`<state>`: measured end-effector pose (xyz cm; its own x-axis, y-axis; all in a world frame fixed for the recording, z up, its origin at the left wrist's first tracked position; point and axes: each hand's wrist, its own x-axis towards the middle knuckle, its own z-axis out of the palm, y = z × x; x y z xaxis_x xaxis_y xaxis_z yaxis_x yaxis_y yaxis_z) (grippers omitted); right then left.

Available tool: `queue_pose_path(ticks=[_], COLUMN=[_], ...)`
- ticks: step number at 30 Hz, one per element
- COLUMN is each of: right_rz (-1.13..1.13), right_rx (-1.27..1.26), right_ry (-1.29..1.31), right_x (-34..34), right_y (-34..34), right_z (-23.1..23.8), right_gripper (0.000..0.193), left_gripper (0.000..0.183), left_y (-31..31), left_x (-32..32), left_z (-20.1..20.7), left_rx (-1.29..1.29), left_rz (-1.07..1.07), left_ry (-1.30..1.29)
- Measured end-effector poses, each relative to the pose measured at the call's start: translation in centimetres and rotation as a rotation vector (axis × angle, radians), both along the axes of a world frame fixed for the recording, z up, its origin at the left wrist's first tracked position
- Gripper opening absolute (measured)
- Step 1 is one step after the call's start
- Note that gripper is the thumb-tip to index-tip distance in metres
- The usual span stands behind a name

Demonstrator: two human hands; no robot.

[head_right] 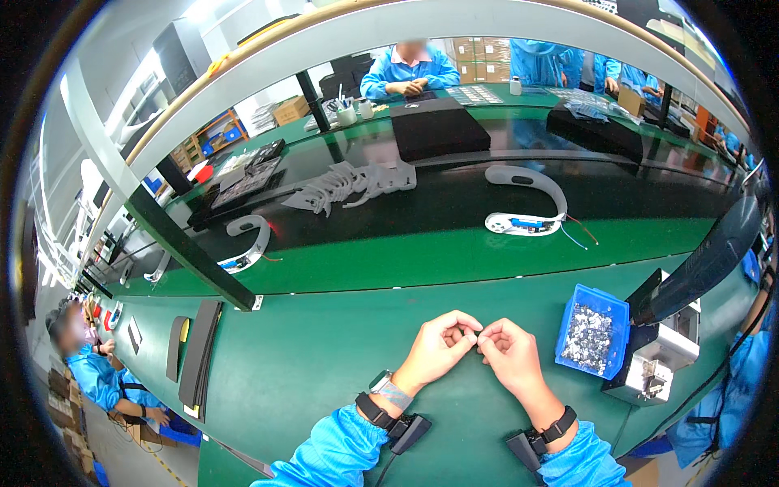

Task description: Assembling small components onto white plastic headset straps using hand tools on a manufacturing line.

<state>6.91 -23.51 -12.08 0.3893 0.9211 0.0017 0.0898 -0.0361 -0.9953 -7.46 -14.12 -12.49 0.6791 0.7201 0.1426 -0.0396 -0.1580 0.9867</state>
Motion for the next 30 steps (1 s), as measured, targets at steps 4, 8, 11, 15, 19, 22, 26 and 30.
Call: queue_pose_path(ticks=[4, 8, 11, 15, 19, 22, 26, 30], right_rz=[0.001, 0.006, 0.006, 0.003, 0.008, 0.011, 0.013, 0.010], right_rx=[-0.002, 0.001, -0.006, -0.004, -0.003, 0.000, 0.009, 0.007], right_ry=[-0.001, -0.004, -0.001, 0.006, -0.010, -0.013, -0.008, 0.005], right_x=[0.05, -0.01, 0.00, -0.06, -0.04, 0.01, -0.01, 0.04], right_y=[-0.01, 0.02, 0.01, 0.01, 0.00, 0.01, 0.01, 0.00], right_z=[-0.08, 0.01, 0.02, 0.18, 0.14, -0.04, -0.08, -0.24], right_gripper=[0.005, 0.005, 0.006, 0.006, 0.006, 0.006, 0.006, 0.006], left_gripper=[0.013, 0.013, 0.013, 0.013, 0.014, 0.014, 0.014, 0.014], left_y=[-0.05, 0.00, -0.01, 0.06, 0.10, 0.06, 0.12, 0.16], left_x=[0.05, 0.03, 0.02, 0.10, 0.09, 0.07, 0.02, -0.02], left_z=[-0.03, -0.17, -0.12, -0.47, -0.56, -0.33, -0.48, -0.47], left_rx=[-0.005, -0.010, -0.019, -0.027, -0.018, -0.009, -0.004, 0.009], left_rz=[0.010, 0.012, 0.006, 0.001, -0.003, -0.002, -0.007, -0.010], left_ry=[-0.007, -0.009, -0.014, -0.018, -0.014, -0.008, -0.001, -0.007])
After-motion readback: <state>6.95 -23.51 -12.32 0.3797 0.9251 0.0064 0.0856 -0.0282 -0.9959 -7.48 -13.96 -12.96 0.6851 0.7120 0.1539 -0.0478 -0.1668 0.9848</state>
